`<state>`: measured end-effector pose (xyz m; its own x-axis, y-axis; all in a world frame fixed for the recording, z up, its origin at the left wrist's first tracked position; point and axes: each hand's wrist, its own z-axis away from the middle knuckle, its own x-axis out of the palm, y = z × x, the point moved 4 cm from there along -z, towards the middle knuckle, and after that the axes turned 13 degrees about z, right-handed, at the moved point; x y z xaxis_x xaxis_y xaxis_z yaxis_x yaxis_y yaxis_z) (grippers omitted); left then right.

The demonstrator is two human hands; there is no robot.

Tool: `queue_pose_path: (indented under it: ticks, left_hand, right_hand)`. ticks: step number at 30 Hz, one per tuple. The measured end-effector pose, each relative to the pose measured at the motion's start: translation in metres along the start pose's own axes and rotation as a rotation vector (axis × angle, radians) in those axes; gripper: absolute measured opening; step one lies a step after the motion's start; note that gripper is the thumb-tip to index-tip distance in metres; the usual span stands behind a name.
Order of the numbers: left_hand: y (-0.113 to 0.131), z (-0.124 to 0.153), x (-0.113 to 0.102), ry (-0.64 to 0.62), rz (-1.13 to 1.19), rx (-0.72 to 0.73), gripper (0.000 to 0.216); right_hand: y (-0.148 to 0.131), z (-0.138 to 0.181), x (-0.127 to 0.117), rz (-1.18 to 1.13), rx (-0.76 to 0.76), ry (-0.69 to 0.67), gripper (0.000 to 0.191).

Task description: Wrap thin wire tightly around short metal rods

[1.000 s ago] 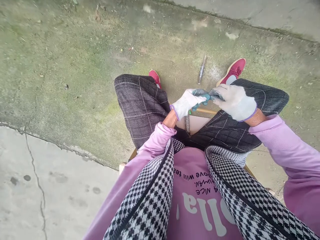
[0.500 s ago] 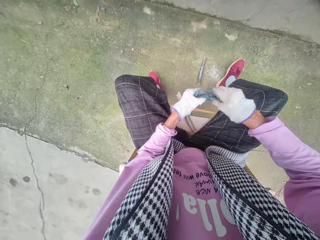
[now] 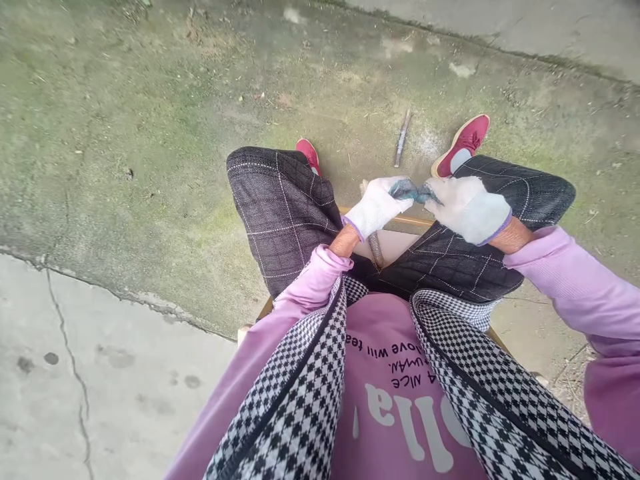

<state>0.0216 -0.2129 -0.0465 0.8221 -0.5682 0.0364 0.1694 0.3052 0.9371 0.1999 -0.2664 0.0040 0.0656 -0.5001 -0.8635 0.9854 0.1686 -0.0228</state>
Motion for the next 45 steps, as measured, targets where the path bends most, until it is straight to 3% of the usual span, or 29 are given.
queue_pose_path:
  ticks: [7, 12, 17, 21, 25, 31, 34, 36, 40, 45]
  left_hand:
    - [-0.007, 0.000, -0.002, -0.009, -0.211, 0.087, 0.013]
    - [-0.008, 0.001, -0.002, -0.032, -0.380, 0.055, 0.033]
    - [-0.002, 0.007, 0.004, -0.063, -0.665, -0.001, 0.037]
    - [0.005, 0.011, 0.009, -0.141, -0.807, 0.035, 0.035]
    - [0.003, 0.011, 0.008, -0.127, -0.727, 0.025, 0.028]
    - [-0.013, -0.001, 0.003, 0.042, -0.216, 0.036, 0.015]
    - [-0.022, -0.006, 0.003, 0.047, -0.136, 0.023, 0.017]
    - [-0.020, -0.005, 0.003, 0.020, -0.237, 0.033, 0.021]
    - [-0.005, 0.005, 0.006, -0.118, -0.662, 0.030, 0.044]
    - [0.007, 0.014, 0.015, -0.270, -0.911, 0.050, 0.042]
  right_hand:
    - [0.020, -0.015, 0.003, -0.308, 0.063, -0.083, 0.031]
    - [0.017, -0.013, 0.003, -0.215, 0.099, -0.004, 0.029]
    - [0.010, -0.014, 0.000, -0.129, 0.130, -0.083, 0.023]
    - [0.007, -0.020, 0.004, -0.081, 0.082, -0.099, 0.018]
    - [0.005, -0.019, 0.009, -0.069, 0.087, -0.081, 0.018]
    - [-0.001, -0.009, 0.003, 0.030, 0.027, 0.046, 0.028]
    - [0.001, -0.008, 0.003, 0.088, -0.035, 0.081, 0.035]
    - [0.005, -0.010, 0.005, 0.077, -0.037, 0.078, 0.038]
    - [0.013, -0.016, 0.010, -0.042, 0.006, 0.005, 0.035]
    - [0.017, -0.024, 0.008, -0.129, 0.045, -0.107, 0.027]
